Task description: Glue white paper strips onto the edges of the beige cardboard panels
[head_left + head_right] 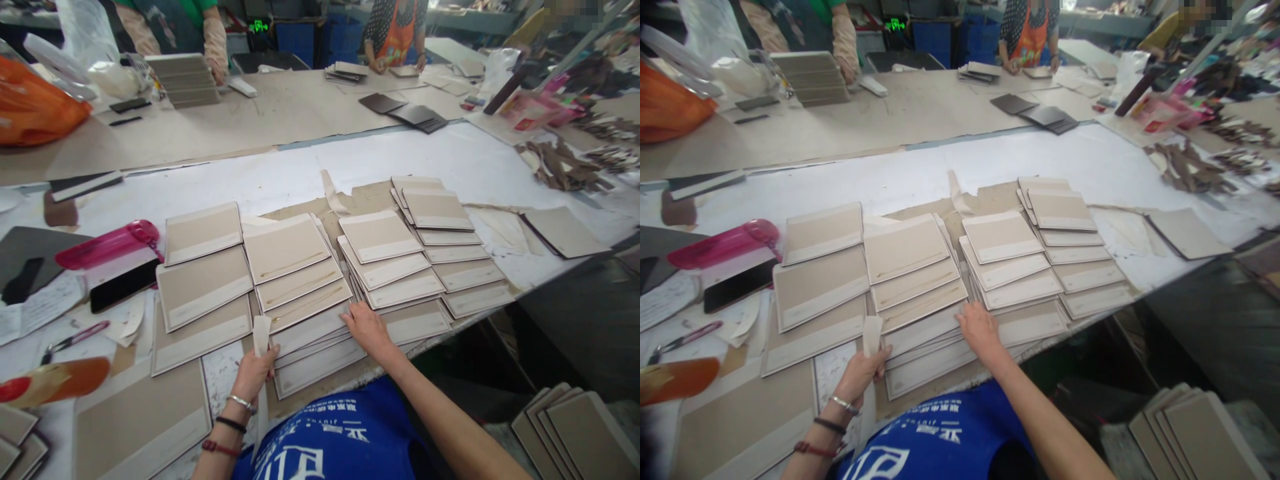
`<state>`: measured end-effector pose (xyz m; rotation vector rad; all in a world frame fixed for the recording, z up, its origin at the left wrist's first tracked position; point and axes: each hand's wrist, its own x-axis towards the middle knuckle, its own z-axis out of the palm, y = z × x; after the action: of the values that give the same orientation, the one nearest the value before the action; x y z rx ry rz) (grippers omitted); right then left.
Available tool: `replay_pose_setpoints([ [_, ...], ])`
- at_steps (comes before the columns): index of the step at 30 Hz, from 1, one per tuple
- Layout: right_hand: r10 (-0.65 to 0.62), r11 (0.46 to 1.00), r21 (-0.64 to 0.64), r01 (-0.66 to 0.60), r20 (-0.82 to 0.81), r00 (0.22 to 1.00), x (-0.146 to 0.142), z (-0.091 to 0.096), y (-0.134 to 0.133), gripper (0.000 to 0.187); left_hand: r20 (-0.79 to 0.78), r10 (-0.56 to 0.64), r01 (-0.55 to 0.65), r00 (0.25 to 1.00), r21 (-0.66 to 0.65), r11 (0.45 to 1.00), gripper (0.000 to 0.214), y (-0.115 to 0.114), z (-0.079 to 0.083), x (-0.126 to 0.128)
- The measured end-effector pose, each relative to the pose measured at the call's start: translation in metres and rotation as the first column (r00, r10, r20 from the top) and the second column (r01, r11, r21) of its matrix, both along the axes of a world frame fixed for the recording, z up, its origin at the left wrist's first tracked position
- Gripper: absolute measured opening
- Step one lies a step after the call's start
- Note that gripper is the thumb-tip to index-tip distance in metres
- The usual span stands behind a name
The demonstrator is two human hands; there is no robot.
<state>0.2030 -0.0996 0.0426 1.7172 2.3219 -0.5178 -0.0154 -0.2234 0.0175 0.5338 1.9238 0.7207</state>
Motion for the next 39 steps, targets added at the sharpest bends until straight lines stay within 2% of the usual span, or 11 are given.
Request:
replay_pose_setpoints([
  [23,-0.057,0.998,-0.029,0.056,-0.03,0.998,-0.0004,0.0006,-0.0005,0.025,0.006,0.051,-0.051,0.999,0.024,0.998,0.038,-0.0004,-0.0034,0.0045],
  [39,-0.064,0.994,0.086,0.07,-0.068,0.996,0.0026,-0.0081,-0.0062,0.029,-0.052,0.061,-0.061,0.997,0.003,0.998,0.039,0.0004,-0.0032,0.0062],
])
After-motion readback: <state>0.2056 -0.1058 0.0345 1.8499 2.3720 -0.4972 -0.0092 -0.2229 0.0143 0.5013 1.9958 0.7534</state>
